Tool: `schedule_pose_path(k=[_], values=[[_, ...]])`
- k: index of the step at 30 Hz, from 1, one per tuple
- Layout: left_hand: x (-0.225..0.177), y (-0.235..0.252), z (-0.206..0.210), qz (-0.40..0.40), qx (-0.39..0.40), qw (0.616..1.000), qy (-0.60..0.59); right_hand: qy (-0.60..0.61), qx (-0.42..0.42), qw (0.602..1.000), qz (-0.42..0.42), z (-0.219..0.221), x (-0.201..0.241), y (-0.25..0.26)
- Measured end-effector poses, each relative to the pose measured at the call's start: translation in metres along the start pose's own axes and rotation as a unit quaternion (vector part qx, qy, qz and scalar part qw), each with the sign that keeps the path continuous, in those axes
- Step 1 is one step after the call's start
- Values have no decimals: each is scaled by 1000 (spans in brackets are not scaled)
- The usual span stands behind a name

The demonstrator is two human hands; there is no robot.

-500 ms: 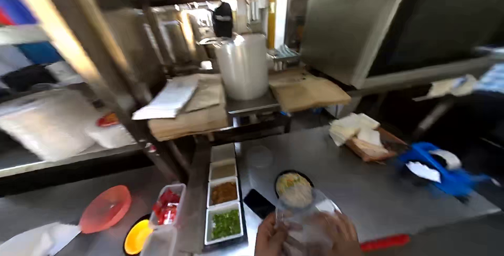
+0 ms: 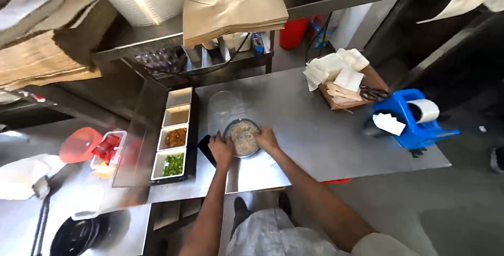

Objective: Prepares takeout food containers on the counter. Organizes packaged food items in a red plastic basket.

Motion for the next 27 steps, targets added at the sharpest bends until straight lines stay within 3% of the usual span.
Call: schedule_pose_path(k=[4, 6, 8, 10, 12, 17, 21, 24, 27], values=[[26, 29, 18, -84, 4, 992, -99, 90, -24, 995, 23, -3, -2, 19], [25, 42, 39, -98, 29, 984, -148, 90, -50, 995, -3, -19, 1, 31], [15, 55, 70, -92, 74, 977, -178, -55, -100, 988, -108, -42, 25, 35], [-14, 70, 109, -60, 132, 968, -203, -215, -98, 951, -198, -54, 44, 52], [-30, 63, 141, -30, 139, 965, -220, -300, -62, 933, -187, -44, 24, 61], [-54, 58, 167, -34, 100, 962, -251, -344, -129, 928, -60, -61, -11, 55], [-50, 53, 162, -60, 96, 973, -201, -342, -91, 929, -106, -70, -17, 73], [-57, 57, 163, -65, 91, 977, -184, -323, -122, 936, -69, -80, -17, 83], [-59, 48, 147, -60, 40, 986, -150, -262, -40, 961, -78, -76, -25, 88]])
Point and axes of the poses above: each hand's wrist, its own y-axis towards the middle knuckle, its own z-axis out of the palm, x = y × z, the point moved 9 cm from there along y, towards the middle knuckle, and after that the axes turned 14 degrees about -y, right-handed, at the moved point
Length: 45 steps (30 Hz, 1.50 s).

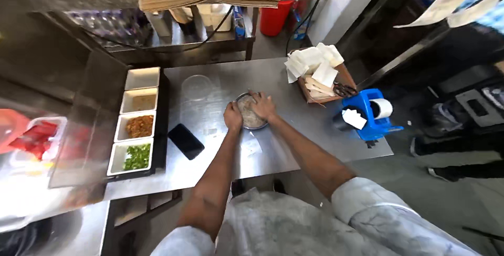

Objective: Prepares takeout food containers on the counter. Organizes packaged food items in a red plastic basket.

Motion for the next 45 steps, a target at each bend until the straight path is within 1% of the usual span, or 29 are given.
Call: schedule_pose_path(k=[2, 4, 5, 7, 9, 10, 12, 13, 15, 16, 19, 21, 22, 23, 24, 25, 27, 29, 30, 32, 33, 34, 36, 38, 40, 41, 42, 44, 45], values=[[-32, -11, -3, 99, -25, 989, 108, 117, 13, 991, -58, -10, -14, 4], [-66, -26, 20, 235, 14, 948, 215, 213, -3, 975, -55, -13, -41, -4], [-74, -33, 37, 275, 53, 925, 257, 272, 1, 962, -30, -5, -53, -15], [-68, -34, 68, 276, 128, 896, 324, 430, 31, 902, 35, 19, -68, -33], [-61, -29, 82, 241, 147, 888, 364, 562, 73, 820, 82, 31, -75, -38], [-62, -23, 83, 232, 147, 887, 371, 599, 89, 791, 89, 29, -75, -34], [-51, -22, 79, 227, 142, 881, 391, 629, 107, 764, 95, 33, -73, -44], [-51, -25, 83, 229, 141, 874, 404, 610, 80, 783, 93, 30, -77, -47], [-58, -33, 90, 228, 142, 870, 413, 494, -12, 864, 94, 15, -82, -57], [-60, -37, 90, 228, 140, 868, 418, 457, -28, 885, 90, 9, -78, -74], [-65, -32, 92, 230, 138, 862, 431, 427, -87, 899, 51, 5, -75, -146], [-62, -32, 90, 247, 142, 855, 434, 440, -168, 882, 20, 17, -98, -219], [-62, -31, 91, 254, 144, 853, 433, 455, -206, 866, 35, 34, -123, -254], [-60, -30, 91, 259, 145, 850, 435, 472, -228, 848, 79, 60, -152, -290], [-59, -29, 92, 263, 146, 846, 440, 487, -232, 828, 152, 92, -185, -324], [-59, -30, 95, 267, 157, 844, 437, 493, -222, 804, 245, 130, -220, -354], [-59, -30, 92, 277, 172, 858, 397, 496, -142, 749, 417, 203, -270, -397], [-77, -40, 80, 278, 135, 924, 226, 523, -71, 690, 495, 281, -297, -384], [-89, -54, 72, 305, 106, 936, 142, 547, -57, 668, 501, 314, -299, -364], [-116, -113, 62, 396, 81, 911, 85, 606, -64, 631, 481, 348, -289, -320], [-123, -154, 66, 443, 100, 886, 97, 620, -72, 621, 475, 352, -283, -301], [-119, -198, 77, 476, 157, 858, 116, 627, -83, 617, 469, 350, -280, -285], [-76, -290, 110, 481, 351, 790, 148, 626, -123, 609, 471, 346, -284, -266], [-4, -369, 135, 396, 541, 718, 188, 625, -165, 595, 477, 350, -279, -267], [68, -411, 146, 317, 639, 659, 239, 627, -205, 574, 486, 357, -267, -289], [96, -414, 151, 270, 658, 656, 253, 623, -212, 569, 494, 361, -263, -307], [119, -408, 156, 231, 655, 669, 263, 613, -208, 570, 506, 364, -262, -330], [149, -384, 164, 180, 609, 713, 296, 599, -161, 583, 525, 366, -250, -383], [159, -371, 172, 173, 583, 732, 307, 590, -129, 591, 535, 371, -250, -404]])
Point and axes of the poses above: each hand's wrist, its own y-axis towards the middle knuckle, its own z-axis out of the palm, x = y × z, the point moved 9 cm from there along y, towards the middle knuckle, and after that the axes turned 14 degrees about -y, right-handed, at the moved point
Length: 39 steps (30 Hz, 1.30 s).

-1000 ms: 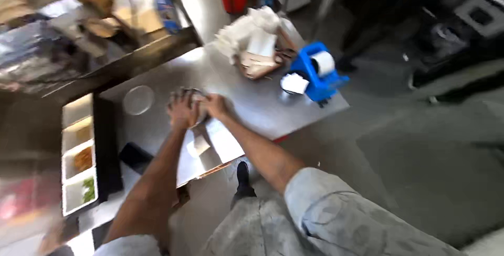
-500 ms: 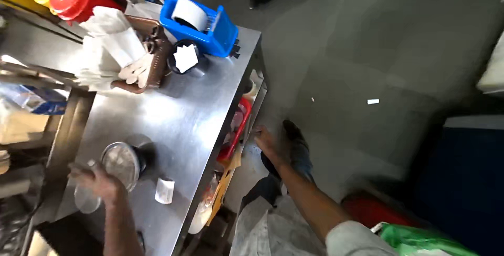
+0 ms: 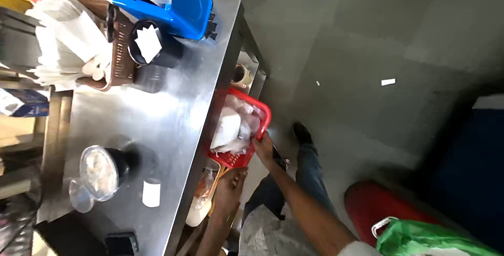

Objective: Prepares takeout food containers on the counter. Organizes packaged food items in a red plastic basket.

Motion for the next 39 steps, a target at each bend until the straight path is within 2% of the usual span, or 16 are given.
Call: schedule_pose_path(k=[4, 8, 11, 13, 15, 16, 19, 22, 24, 26, 28, 31, 33, 35, 37, 39], values=[[22, 54, -24, -2, -128, 990, 51, -65, -17, 997, 34, -48, -38, 9], [32, 86, -40, 6, -281, 956, 83, -66, -33, 997, 25, -83, -58, 18], [55, 84, -36, -69, -359, 930, 47, -72, -34, 997, 23, -90, -67, 22], [62, 87, -15, -77, -314, 946, 10, -78, -37, 996, 20, -92, -69, 26], [34, 89, 26, -53, -198, 977, 64, -84, -34, 996, 22, -92, -69, 26], [16, 86, 44, -33, -172, 979, 107, -89, -32, 995, 23, -92, -68, 24], [-11, 81, 73, -16, -174, 974, 146, -90, -26, 995, 24, -92, -61, 20], [-1, 66, 61, -2, -217, 973, 82, -84, -23, 996, 24, -94, -60, 20], [22, 49, 19, -4, -342, 939, 44, -72, -21, 997, 19, -94, -57, 22], [70, 42, -20, -123, -451, 883, -52, -69, -17, 997, 20, -94, -57, 22], [115, 55, -33, -212, -470, 841, -162, -87, -17, 996, 31, -93, -60, 20], [131, 97, -34, -240, -431, 839, -232, -99, -19, 994, 34, -90, -60, 22], [134, 106, -38, -256, -449, 816, -260, -88, -21, 996, 21, -89, -61, 20], [141, 104, -48, -249, -437, 832, -235, -73, -17, 997, 6, -88, -61, 19], [142, 97, -61, -264, -375, 887, -53, -56, -14, 998, 7, -86, -62, 19], [126, 88, -63, -275, -348, 889, 116, -51, -13, 998, 15, -83, -65, 19]])
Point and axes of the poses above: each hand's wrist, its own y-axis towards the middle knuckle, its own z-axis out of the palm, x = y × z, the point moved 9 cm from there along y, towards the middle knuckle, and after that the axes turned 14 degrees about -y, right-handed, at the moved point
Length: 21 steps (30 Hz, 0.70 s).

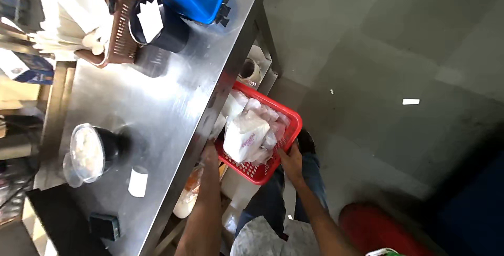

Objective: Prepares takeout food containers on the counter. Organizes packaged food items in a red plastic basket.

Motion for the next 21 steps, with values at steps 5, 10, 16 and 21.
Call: schedule_pose_path(k=[5, 10, 16, 21], values=[[-24, -58, -31, 30, -154, 959, -237, -15, 14, 1000, 6, -2, -2, 6], [-94, -146, 18, 343, 155, 914, -153, -16, 40, 999, 33, 0, -12, 12], [-139, -125, 41, 247, 326, 857, -312, -71, 34, 996, -32, -6, 0, 7], [-142, 0, 79, 192, 161, 968, -28, -16, 43, 999, 11, -1, -4, 13]])
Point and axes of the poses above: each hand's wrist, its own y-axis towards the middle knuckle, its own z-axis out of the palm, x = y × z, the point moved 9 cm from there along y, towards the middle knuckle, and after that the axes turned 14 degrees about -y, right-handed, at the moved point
